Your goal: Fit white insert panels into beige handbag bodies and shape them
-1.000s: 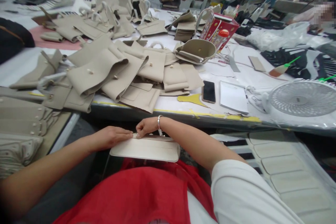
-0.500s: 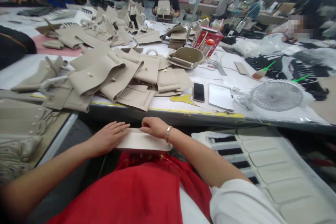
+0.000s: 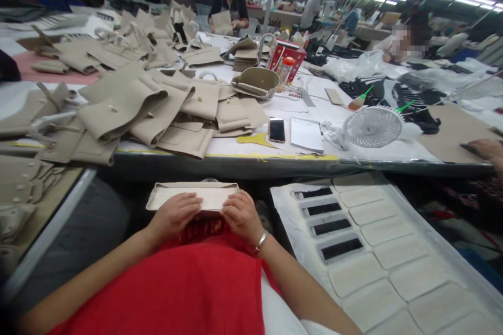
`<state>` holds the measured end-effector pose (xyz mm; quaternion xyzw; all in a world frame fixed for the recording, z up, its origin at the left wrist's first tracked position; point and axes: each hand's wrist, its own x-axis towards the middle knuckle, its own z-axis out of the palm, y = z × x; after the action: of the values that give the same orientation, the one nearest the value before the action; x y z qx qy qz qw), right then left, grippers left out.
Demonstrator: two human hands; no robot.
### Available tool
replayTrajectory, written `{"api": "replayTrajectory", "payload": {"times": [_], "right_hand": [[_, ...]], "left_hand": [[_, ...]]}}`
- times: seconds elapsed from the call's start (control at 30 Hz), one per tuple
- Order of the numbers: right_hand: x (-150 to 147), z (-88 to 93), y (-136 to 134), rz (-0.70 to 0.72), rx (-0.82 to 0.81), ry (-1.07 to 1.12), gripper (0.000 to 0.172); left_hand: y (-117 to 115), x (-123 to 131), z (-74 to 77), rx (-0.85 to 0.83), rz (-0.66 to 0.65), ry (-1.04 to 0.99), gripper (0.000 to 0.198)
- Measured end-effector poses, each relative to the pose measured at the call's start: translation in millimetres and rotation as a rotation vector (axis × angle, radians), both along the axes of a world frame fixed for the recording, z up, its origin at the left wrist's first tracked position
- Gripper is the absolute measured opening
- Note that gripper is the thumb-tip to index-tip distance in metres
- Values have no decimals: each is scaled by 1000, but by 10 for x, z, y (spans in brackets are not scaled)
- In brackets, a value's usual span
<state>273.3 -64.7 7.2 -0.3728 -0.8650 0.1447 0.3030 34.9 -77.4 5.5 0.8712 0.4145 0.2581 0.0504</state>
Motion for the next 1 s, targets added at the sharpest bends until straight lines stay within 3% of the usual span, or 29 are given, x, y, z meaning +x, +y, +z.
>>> {"api": "replayTrajectory", "payload": {"times": [0.37,0.6,0.73,0.87,0.93,1.0], "right_hand": [[-93,8,-21,-117,-18,-58,17],[-253,31,-104,-346,-12,-77,9],[-288,1,-139,-474,-41,31,42],[-239,-43,-149,-598,-36,65,54],[-194,-56,-128,-686,-117,48,59],[-152,-53,-88,-759,-333,-9,54]], "left_hand": [[-12,80,44,18,15,108,21],[-5,256,310,-188,268,297,19],[39,251,311,-341,331,253,14],[111,192,288,-452,330,163,10],[153,169,303,-482,276,184,11],[192,159,327,-501,251,215,14]]}}
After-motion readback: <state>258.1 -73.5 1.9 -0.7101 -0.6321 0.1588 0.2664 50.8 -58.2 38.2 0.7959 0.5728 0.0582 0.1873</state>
